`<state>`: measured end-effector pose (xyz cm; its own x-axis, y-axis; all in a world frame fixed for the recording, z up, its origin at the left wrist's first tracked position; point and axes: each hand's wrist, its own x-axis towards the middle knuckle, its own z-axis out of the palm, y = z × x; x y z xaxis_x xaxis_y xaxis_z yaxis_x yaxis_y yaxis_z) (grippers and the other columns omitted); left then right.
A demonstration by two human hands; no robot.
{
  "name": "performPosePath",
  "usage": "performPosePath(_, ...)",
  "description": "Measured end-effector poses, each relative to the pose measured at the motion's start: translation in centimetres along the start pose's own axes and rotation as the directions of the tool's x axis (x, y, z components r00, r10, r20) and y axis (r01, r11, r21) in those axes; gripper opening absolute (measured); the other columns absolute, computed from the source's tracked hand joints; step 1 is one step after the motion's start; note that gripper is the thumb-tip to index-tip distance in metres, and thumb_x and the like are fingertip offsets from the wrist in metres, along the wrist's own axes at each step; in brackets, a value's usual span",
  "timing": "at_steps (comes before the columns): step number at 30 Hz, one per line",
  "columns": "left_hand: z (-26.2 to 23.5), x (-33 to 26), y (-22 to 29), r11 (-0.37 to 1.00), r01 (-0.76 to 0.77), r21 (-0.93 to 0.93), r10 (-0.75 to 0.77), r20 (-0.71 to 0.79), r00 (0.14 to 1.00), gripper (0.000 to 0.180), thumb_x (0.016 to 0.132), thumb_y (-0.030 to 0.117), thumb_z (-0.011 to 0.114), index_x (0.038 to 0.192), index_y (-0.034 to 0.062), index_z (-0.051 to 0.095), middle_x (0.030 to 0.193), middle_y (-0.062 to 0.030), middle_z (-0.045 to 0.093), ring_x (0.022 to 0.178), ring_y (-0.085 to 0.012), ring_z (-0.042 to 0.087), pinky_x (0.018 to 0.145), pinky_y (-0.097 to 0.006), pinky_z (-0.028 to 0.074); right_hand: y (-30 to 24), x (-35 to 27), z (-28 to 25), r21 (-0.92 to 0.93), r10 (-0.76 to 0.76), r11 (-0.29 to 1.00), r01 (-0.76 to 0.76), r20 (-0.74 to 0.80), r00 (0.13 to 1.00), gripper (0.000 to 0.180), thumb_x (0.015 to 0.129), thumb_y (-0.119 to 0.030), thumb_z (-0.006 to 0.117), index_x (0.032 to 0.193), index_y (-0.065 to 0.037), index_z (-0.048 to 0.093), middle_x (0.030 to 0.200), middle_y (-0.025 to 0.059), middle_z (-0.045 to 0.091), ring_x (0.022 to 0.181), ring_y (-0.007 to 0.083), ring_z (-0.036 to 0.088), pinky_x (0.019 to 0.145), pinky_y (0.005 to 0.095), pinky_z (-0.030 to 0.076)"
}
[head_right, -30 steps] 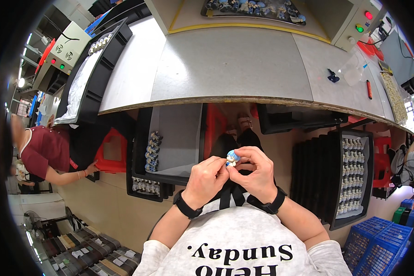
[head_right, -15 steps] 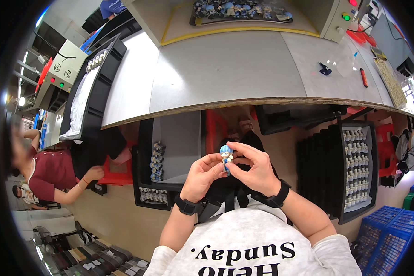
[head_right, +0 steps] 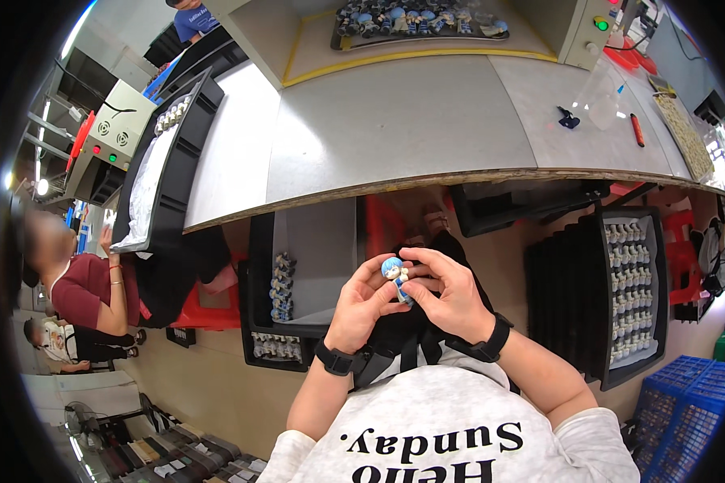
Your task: The person assembles small blue and white figurines at a workstation. They pick up a figurine, apply glue from a small bottle to its head, and then attach a small white component. The person repeats this process for multiple figurines, placing the finished items into a tray.
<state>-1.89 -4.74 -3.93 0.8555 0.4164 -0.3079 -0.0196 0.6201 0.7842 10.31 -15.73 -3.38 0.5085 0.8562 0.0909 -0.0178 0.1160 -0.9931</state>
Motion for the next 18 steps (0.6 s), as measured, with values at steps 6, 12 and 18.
performPosePath(6,-0.5,0.2,-0.3,1.0,-0.02,0.0,0.02,-0.002,1.0,0.036,0.091,0.01,0.052,0.124,0.0022,0.04,0.115,-0.0094,0.055,0.098,-0.0166,0.059,0.076,-0.03,0.055,-0.8,0.1,-0.1,-0.164,-0.045,0.985,0.053,0.05,0.998,0.033,0.082,0.0,0.061,0.114,0.005,0.053,0.112,0.0129,0.054,0.098,0.0165,0.058,0.084,0.0269,0.05)
performPosePath(12,0.0,0.2,-0.5,0.999,-0.011,-0.038,0.011,0.002,1.0,0.043,0.091,0.01,0.052,0.13,0.0025,0.036,0.113,-0.0089,0.056,0.097,-0.0155,0.059,0.075,-0.029,0.055,-0.5,-0.3,-0.4,-0.224,-0.108,0.968,0.111,0.027,0.994,0.032,0.081,-0.002,0.063,0.111,0.004,0.055,0.11,0.0128,0.055,0.093,0.016,0.06,0.082,0.0265,0.05)
performPosePath(18,0.9,0.4,0.0,0.998,0.029,-0.053,-0.031,-0.033,0.999,0.045,0.091,0.009,0.051,0.132,0.0039,0.035,0.114,-0.0129,0.055,0.096,-0.0187,0.06,0.073,-0.029,0.055,-1.3,0.1,-3.1,-0.343,-0.262,0.917,0.205,-0.128,0.957,0.029,0.08,0.0,0.064,0.108,0.004,0.057,0.106,0.0114,0.057,0.092,0.0161,0.059,0.081,0.0269,0.05)
